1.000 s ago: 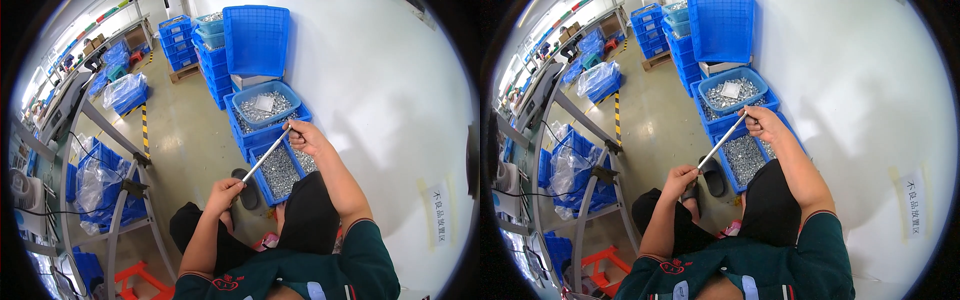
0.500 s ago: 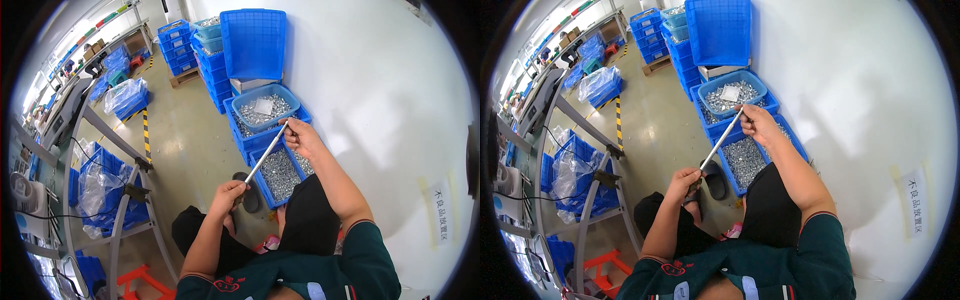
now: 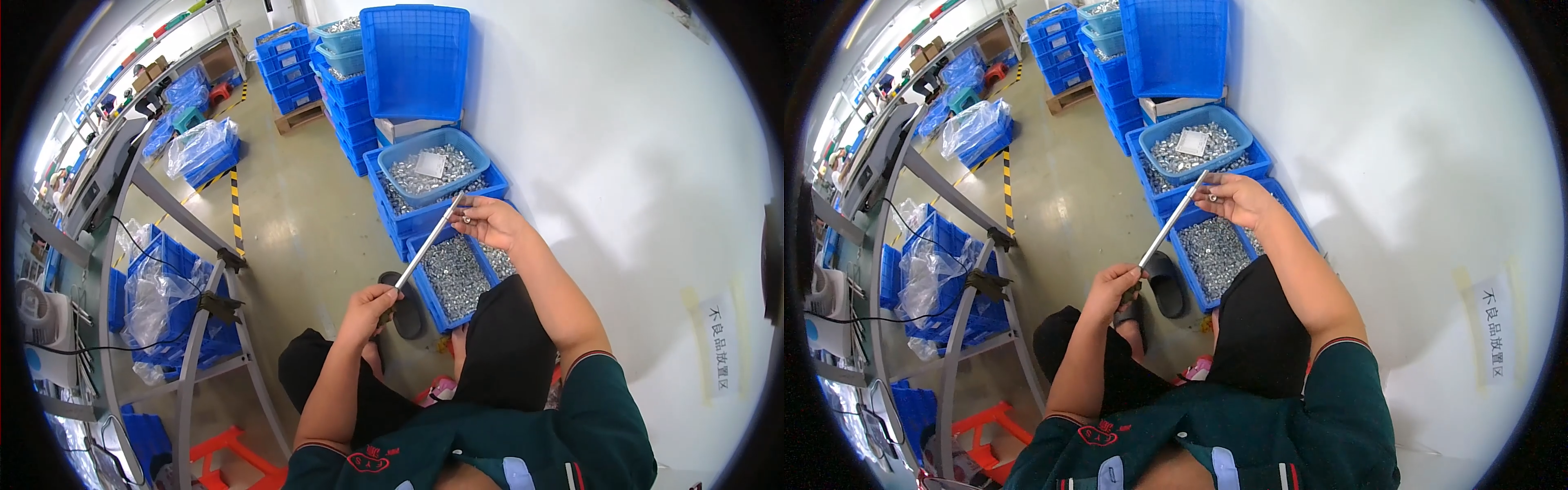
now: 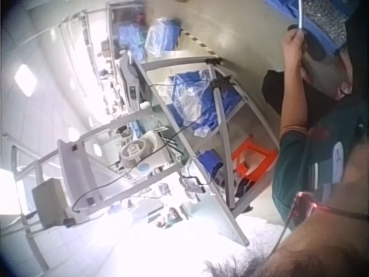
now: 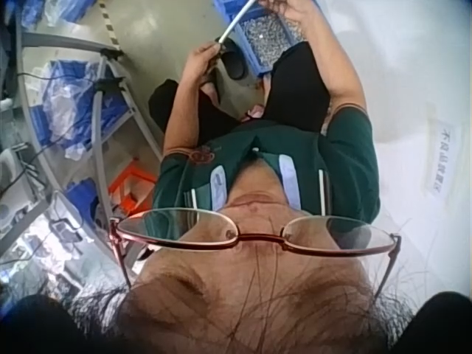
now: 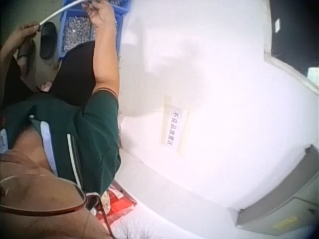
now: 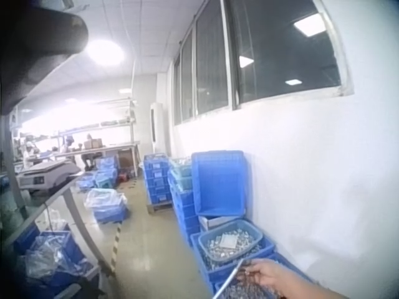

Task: The recorder is picking small metal screws from a blue storage bin and sliding them onto a long metal rod.

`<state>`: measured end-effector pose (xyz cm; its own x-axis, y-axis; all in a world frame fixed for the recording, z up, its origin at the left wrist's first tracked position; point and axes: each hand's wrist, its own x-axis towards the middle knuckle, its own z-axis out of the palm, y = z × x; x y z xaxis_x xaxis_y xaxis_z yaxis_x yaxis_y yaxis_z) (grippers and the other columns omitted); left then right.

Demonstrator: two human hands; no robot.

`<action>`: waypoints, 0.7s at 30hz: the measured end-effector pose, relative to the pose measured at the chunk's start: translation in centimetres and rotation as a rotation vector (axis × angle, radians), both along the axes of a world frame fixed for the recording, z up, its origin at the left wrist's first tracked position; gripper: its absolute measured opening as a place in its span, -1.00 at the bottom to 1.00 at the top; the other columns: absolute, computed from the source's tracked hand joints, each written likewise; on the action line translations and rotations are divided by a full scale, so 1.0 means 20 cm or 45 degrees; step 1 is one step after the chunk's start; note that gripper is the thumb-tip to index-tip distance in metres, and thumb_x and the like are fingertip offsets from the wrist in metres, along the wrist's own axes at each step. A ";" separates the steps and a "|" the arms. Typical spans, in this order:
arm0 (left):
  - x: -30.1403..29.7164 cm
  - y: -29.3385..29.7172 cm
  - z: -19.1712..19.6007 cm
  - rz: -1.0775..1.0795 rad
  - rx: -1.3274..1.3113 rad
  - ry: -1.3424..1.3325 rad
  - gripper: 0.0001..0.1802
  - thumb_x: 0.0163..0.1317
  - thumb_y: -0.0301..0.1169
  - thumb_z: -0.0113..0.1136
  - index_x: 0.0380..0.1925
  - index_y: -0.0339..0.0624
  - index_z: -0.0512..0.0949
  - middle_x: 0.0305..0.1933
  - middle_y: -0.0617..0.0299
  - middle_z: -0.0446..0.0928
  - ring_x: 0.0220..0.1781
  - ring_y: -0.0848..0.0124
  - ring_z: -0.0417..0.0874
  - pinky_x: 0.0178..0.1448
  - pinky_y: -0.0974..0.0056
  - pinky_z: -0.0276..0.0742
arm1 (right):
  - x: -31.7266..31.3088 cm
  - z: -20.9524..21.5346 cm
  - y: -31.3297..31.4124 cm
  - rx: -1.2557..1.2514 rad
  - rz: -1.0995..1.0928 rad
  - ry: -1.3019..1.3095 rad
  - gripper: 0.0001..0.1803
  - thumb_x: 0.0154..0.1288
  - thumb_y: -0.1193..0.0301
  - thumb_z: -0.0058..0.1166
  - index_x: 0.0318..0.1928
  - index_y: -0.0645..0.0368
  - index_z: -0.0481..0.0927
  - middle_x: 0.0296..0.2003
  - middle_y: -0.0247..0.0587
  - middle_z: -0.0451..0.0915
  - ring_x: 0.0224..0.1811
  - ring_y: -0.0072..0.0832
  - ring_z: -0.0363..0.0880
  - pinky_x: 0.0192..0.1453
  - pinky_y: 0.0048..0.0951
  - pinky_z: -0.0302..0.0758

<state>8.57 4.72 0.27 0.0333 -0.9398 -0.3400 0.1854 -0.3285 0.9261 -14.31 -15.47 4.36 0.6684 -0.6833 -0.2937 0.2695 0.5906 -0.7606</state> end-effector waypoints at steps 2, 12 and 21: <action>0.00 0.00 0.02 -0.022 -0.002 0.017 -0.77 0.20 -0.27 0.08 -0.33 -0.21 0.56 -0.66 0.38 0.37 -0.73 0.65 0.25 -0.67 0.51 0.08 | -0.02 -0.02 -0.02 -0.020 -0.029 0.058 -0.76 0.27 0.60 -0.16 -0.04 0.29 0.37 -0.17 -0.04 0.52 -0.11 -0.31 0.55 -0.09 -0.42 0.58; 0.00 0.03 0.01 -0.048 -0.040 -0.029 -0.78 0.19 -0.30 0.10 -0.33 -0.23 0.57 -0.69 0.39 0.34 -0.72 0.66 0.25 -0.68 0.52 0.05 | 0.00 -0.02 0.00 0.040 -0.347 -0.055 -0.77 0.25 0.59 -0.07 -0.06 0.28 0.40 -0.19 -0.07 0.54 -0.07 -0.27 0.54 0.02 -0.29 0.54; 0.00 0.02 -0.02 -0.035 0.015 -0.039 -0.77 0.19 -0.28 0.11 -0.33 -0.24 0.57 -0.65 0.40 0.36 -0.71 0.65 0.25 -0.67 0.50 0.05 | 0.03 0.05 0.01 -0.195 -0.353 -0.097 -0.72 0.17 0.69 -0.07 -0.06 0.35 0.39 -0.12 -0.03 0.48 -0.05 -0.24 0.52 0.09 -0.23 0.51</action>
